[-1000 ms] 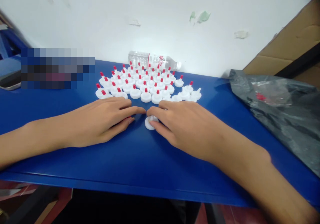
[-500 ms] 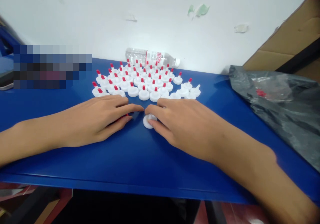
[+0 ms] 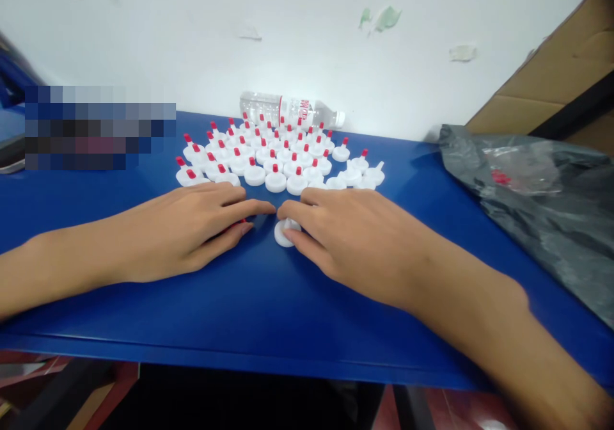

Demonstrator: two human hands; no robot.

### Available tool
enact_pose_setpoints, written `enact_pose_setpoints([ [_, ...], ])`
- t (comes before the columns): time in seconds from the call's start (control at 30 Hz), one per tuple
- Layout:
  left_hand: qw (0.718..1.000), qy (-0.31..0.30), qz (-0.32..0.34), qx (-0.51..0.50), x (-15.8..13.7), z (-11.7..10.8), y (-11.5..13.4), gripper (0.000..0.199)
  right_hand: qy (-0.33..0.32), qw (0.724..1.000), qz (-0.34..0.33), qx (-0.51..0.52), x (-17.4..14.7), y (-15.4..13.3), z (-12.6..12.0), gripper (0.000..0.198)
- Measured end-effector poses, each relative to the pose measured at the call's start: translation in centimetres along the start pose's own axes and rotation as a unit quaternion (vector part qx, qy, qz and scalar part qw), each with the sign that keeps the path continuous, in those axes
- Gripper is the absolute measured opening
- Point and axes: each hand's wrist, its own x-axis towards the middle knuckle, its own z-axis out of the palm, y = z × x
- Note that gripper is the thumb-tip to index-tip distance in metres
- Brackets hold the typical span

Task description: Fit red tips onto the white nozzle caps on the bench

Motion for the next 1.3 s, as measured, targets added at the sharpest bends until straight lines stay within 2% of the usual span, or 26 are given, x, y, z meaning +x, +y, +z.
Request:
enact_pose_setpoints([
  [0.63,1.0,0.012,0.025,-0.012,-0.15,0.25,-0.15,0.04,-0.012,1.0,-0.022,-0.007,0.12,0.14,-0.21,0.02],
  [0.97,0.999,0.032,0.016,-0.018,-0.04,0.29,0.16,0.037,-0.013,1.0,-0.017,-0.009,0.25,0.16,-0.21,0.021],
  [1.1,0.999,0.039,0.017,-0.021,-0.05,0.41,0.07,0.037,0.021,0.999,-0.013,-0.026,0.33,-0.1,0.0,0.033],
  [1.2,0.999,0.036,0.014,-0.022,-0.06,0.5,0.02,0.037,0.089,0.995,-0.007,-0.05,0.47,-0.03,0.2,0.032],
  [1.3,0.999,0.026,0.011,-0.014,-0.1,0.46,0.04,0.039,0.143,0.984,0.032,-0.098,0.54,0.31,0.38,0.027],
])
